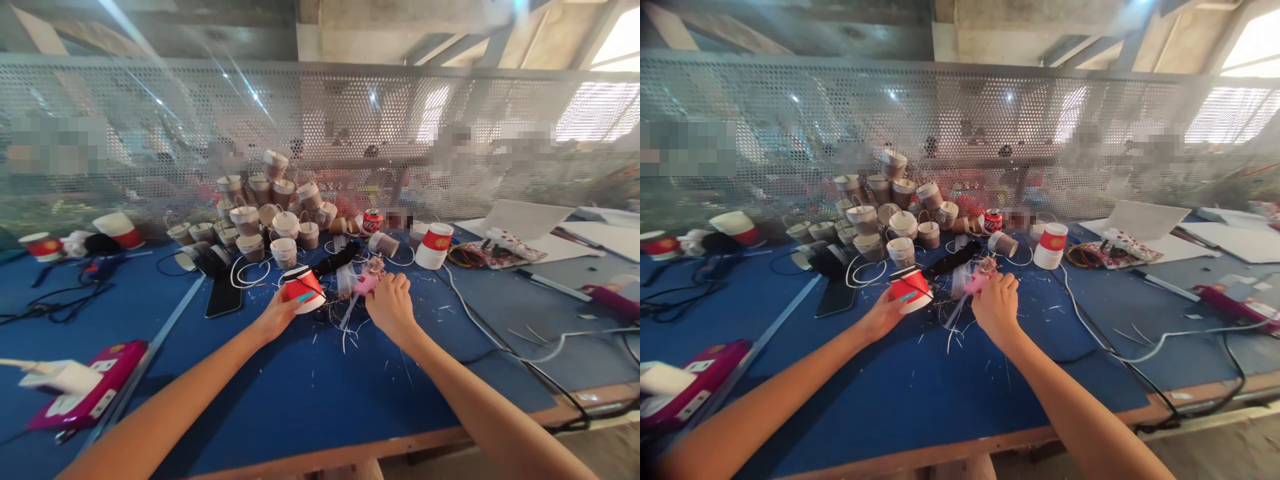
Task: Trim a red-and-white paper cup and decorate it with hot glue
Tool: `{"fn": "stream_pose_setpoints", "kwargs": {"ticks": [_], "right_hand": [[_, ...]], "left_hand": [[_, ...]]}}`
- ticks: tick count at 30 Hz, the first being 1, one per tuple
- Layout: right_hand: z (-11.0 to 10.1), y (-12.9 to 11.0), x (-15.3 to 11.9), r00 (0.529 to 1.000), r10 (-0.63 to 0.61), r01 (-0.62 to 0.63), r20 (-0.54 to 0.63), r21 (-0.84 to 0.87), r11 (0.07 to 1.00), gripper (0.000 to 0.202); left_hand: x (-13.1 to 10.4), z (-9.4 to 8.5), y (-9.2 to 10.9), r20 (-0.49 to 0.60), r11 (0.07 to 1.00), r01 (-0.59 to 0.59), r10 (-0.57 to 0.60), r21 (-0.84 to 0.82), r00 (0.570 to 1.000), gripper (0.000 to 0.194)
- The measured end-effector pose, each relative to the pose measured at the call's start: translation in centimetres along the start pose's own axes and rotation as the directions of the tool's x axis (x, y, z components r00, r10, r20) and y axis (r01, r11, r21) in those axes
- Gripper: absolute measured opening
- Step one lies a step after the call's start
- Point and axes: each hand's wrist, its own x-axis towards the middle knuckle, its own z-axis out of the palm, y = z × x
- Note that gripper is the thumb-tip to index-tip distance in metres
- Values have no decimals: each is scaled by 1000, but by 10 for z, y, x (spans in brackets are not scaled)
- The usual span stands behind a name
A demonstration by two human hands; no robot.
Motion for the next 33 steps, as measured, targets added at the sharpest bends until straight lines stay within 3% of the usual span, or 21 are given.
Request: {"fn": "stream_pose_setpoints", "kwargs": {"ticks": [4,6,8,10,12,15,18,23,27,29,31,33], "right_hand": [[2,-4,-5,996,3,2,-89,52,999,29],[-4,-9,-8,979,-122,153,-165,193,969,34],[-14,-14,-12,912,-366,410,-186,393,823,41],[-21,-18,-17,792,-596,545,-129,589,597,47],[-25,-22,-21,700,-713,517,-39,716,469,49],[-24,-26,-26,656,-750,411,91,790,455,49],[-22,-27,-26,686,-714,327,142,816,476,49],[-17,-24,-19,797,-591,192,127,874,447,40],[-7,-18,-11,903,-405,83,141,869,487,33],[-4,-15,-9,949,-302,83,85,861,503,36],[-5,-14,-11,959,-281,116,26,872,476,40],[-10,-15,-15,927,-375,151,24,890,431,38]], "left_hand": [[-1,3,1,-25,999,44,-44,21,999,59],[-1,3,0,-29,998,60,-59,24,998,61],[-1,4,-1,-26,997,67,-66,38,997,60],[-1,3,-3,-12,996,58,-57,62,998,60],[-1,2,-4,39,996,33,-37,88,999,62],[-1,0,-5,121,993,8,-22,117,992,62],[-2,1,-4,108,992,10,-24,125,994,54],[-4,8,1,69,995,34,-40,91,997,55],[-5,9,0,73,992,54,-62,114,995,50],[-4,8,-1,57,992,65,-72,109,996,48],[-4,8,-2,32,993,74,-77,87,997,47],[-3,6,-2,21,994,77,-79,73,997,50]]}}
